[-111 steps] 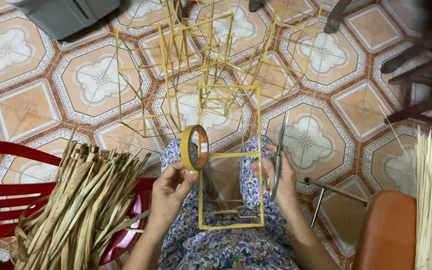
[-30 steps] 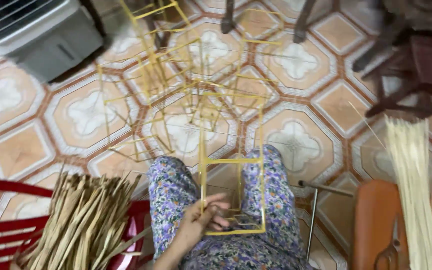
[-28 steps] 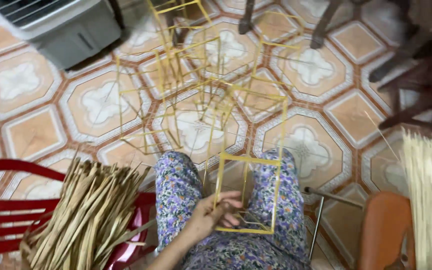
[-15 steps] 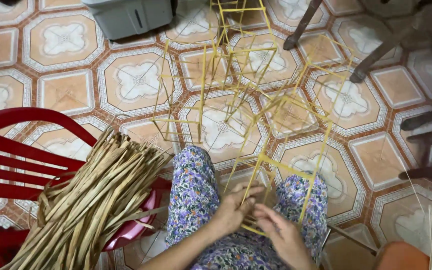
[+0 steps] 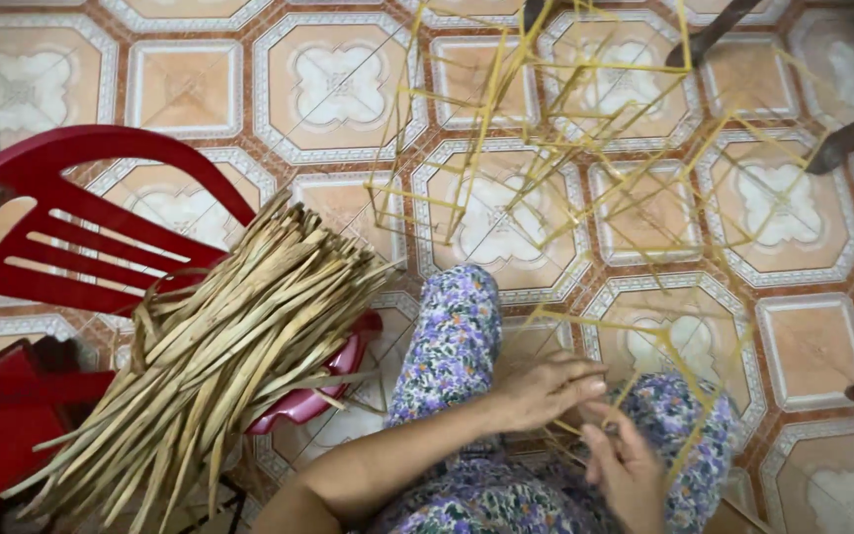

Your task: Assembling and weaving a 3D frame structure using bamboo strips, white splints, and adhesive tape.

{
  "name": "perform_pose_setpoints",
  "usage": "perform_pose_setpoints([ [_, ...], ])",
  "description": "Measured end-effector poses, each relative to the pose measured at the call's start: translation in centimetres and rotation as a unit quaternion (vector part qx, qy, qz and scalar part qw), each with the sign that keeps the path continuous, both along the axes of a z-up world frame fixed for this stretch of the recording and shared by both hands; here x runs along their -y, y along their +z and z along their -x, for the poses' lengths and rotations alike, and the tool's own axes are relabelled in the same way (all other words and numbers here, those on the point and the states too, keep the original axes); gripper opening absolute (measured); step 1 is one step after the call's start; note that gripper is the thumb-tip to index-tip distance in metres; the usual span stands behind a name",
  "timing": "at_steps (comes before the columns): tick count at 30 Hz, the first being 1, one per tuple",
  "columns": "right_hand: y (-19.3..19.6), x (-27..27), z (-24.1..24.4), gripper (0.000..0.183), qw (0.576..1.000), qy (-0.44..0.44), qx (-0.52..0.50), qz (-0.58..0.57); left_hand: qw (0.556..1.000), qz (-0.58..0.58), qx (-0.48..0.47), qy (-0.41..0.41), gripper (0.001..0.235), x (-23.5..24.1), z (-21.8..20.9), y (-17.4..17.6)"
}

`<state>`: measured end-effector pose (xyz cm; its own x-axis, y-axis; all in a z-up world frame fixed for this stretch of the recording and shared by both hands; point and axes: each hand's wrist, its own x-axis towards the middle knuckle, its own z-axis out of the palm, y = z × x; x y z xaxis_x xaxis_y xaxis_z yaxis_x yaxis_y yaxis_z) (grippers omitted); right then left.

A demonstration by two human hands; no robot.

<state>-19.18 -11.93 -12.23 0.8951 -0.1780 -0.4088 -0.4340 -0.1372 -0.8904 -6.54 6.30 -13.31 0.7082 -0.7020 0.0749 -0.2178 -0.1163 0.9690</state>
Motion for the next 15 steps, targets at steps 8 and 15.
perform_pose_setpoints([
  [8, -1.2, 2.8, -0.7, 0.039, 0.997, -0.052, -0.037, 0.040, 0.945, 0.030, -0.056, 0.320, 0.022, -13.8, -3.6, 3.0],
  [15, -0.5, 4.0, 0.1, 0.031, 0.995, -0.074, -0.008, 0.073, 0.819, -0.250, -0.016, 0.517, 0.014, -30.0, -4.5, 3.8],
])
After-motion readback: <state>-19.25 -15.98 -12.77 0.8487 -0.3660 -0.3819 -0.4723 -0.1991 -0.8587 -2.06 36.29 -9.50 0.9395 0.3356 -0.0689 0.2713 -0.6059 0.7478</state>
